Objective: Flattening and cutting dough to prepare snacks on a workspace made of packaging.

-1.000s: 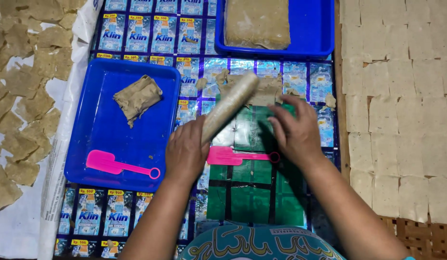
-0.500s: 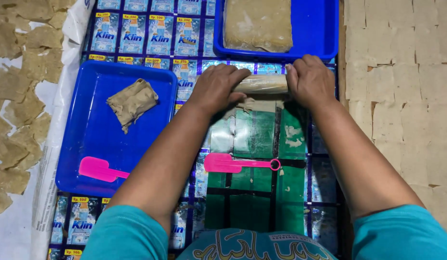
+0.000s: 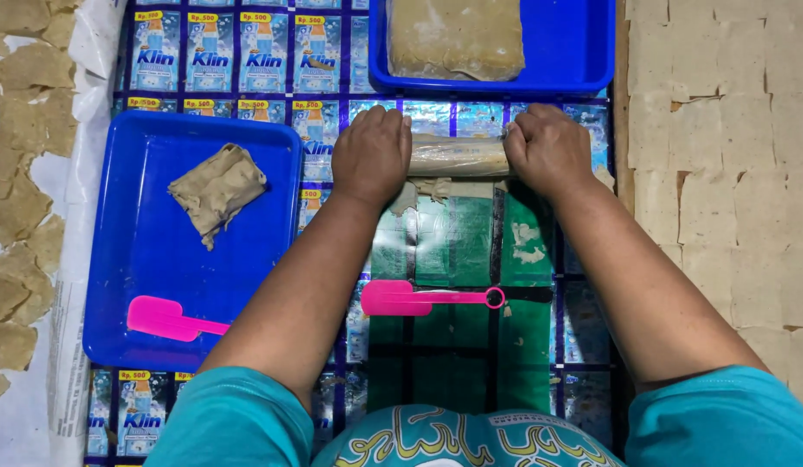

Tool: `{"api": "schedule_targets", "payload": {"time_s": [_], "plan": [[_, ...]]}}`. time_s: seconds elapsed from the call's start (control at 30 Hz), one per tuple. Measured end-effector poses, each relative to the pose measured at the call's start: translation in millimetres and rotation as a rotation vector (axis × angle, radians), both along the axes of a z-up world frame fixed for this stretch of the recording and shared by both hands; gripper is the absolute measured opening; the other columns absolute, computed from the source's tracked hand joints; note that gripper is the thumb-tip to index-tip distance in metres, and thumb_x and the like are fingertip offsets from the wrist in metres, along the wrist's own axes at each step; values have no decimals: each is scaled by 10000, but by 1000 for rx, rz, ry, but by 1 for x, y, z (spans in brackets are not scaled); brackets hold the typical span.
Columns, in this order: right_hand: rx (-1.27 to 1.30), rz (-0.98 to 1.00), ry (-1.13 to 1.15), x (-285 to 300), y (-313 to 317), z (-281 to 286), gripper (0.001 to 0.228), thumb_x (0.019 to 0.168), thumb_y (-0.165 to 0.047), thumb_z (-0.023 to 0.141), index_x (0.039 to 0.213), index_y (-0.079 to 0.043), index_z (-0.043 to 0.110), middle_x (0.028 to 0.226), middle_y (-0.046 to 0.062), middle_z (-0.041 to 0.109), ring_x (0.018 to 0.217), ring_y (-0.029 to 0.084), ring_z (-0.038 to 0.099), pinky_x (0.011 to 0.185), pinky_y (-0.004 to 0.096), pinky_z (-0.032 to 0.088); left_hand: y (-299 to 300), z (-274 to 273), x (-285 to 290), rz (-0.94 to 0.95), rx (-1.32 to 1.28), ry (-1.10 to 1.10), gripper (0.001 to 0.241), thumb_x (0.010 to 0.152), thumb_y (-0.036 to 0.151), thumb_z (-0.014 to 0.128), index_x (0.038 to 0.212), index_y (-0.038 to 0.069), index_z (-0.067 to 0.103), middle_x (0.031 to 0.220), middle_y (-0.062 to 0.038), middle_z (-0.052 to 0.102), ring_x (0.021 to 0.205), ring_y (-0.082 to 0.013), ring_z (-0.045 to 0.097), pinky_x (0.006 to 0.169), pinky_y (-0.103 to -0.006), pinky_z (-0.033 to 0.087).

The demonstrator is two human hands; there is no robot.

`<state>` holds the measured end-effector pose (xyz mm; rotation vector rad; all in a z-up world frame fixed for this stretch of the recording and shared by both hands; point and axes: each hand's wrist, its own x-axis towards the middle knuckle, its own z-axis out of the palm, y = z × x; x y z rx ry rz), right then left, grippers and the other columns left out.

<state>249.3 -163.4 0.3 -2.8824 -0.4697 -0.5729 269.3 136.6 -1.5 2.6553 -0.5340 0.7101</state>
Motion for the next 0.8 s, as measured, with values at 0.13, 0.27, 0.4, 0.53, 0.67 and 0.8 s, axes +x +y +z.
{"api": "schedule_targets", "payload": {"time_s": [0.13, 0.27, 0.4, 0.53, 0.67, 0.8], "plan": [[7, -11, 20, -2, 0, -3, 350, 1039, -420, 567, 778, -187, 581, 778, 28, 566, 855, 285, 673, 659, 419, 559, -1, 0, -5, 3, 7, 15, 349, 1071, 390, 419, 832, 175, 555, 733, -5, 519, 749, -263, 648, 594, -393, 548], [14, -39, 49, -7, 3, -6, 362, 1038, -422, 550, 766, -184, 561, 765, 30, 543, 853, 286, 669, 656, 421, 560, -2, 1, -14, 30, 11, -50, 303, 1045, 340, 460, 812, 173, 556, 728, -14, 527, 751, -261, 654, 607, -377, 545], [34, -43, 61, -13, 5, -5, 380, 1039, -406, 555, 740, -172, 543, 737, 41, 527, 832, 293, 663, 639, 420, 551, -2, 7, -22, 26, 7, -35, 303, 1041, 331, 460, 807, 165, 560, 726, -16, 544, 746, -261, 658, 604, -381, 543], [42, -55, 73, -17, 4, -12, 382, 1045, -426, 548, 752, -182, 550, 742, 35, 528, 836, 279, 663, 647, 407, 554, -4, 8, -30, 49, 17, -57, 282, 1027, 329, 476, 811, 170, 561, 732, -11, 545, 762, -252, 662, 608, -371, 546], [-52, -47, 35, -22, 1, -15, 291, 1035, -413, 516, 834, -212, 578, 800, 16, 551, 870, 249, 660, 692, 384, 550, -7, 7, -35, 62, 15, -40, 252, 1025, 310, 459, 838, 174, 559, 751, 6, 538, 780, -239, 642, 642, -358, 527], [-46, -16, -17, -34, 13, 2, 162, 1002, -297, 511, 1052, -153, 568, 1123, 44, 510, 1057, 299, 570, 841, 421, 442, -5, 6, -41, 49, 22, -34, 146, 963, 271, 494, 907, 154, 562, 830, -18, 563, 875, -266, 631, 731, -398, 501]]}}
